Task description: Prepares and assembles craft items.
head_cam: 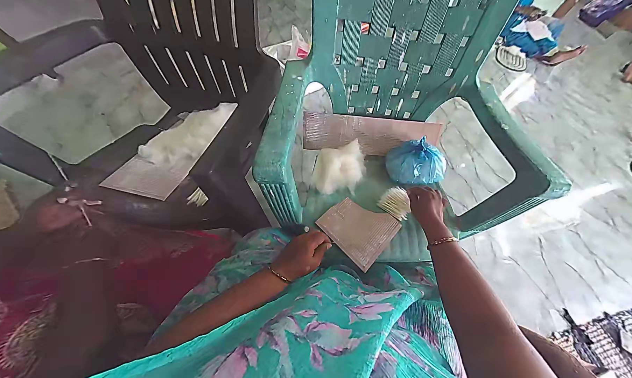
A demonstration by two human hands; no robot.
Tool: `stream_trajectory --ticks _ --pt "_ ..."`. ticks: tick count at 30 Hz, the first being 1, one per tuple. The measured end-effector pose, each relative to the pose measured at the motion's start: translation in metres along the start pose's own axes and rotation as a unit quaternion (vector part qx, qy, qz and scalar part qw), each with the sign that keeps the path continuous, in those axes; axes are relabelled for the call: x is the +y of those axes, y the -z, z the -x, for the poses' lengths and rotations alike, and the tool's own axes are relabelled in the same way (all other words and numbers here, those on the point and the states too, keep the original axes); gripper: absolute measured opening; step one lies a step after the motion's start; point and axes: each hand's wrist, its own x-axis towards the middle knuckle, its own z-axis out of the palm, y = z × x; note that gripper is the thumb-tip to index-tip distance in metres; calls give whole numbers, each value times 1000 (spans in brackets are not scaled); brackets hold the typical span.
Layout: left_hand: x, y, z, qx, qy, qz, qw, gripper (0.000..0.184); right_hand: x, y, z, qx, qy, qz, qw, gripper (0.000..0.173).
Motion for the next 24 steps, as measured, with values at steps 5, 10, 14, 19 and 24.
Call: stream_trajectory --ticks 5,10,14,19,24 --pt "-5 -6 -5 20 -4 15 1000 30 13 14 10 49 -14 -35 998 26" --pt "-5 -8 -7 23 -11 22 999 30 29 7 24 19 55 13 998 25" --pt "-6 -8 -9 23 -8 24 999 31 26 13 23 88 41 -25 995 27" --pt "-12 -13 -17 72 -39 -2 997 30 -12 20 5 110 141 -38 983 23" --pt "-12 -16 -25 114 -40 -6 993 32 -67 3 -16 56 271 -35 960 18"
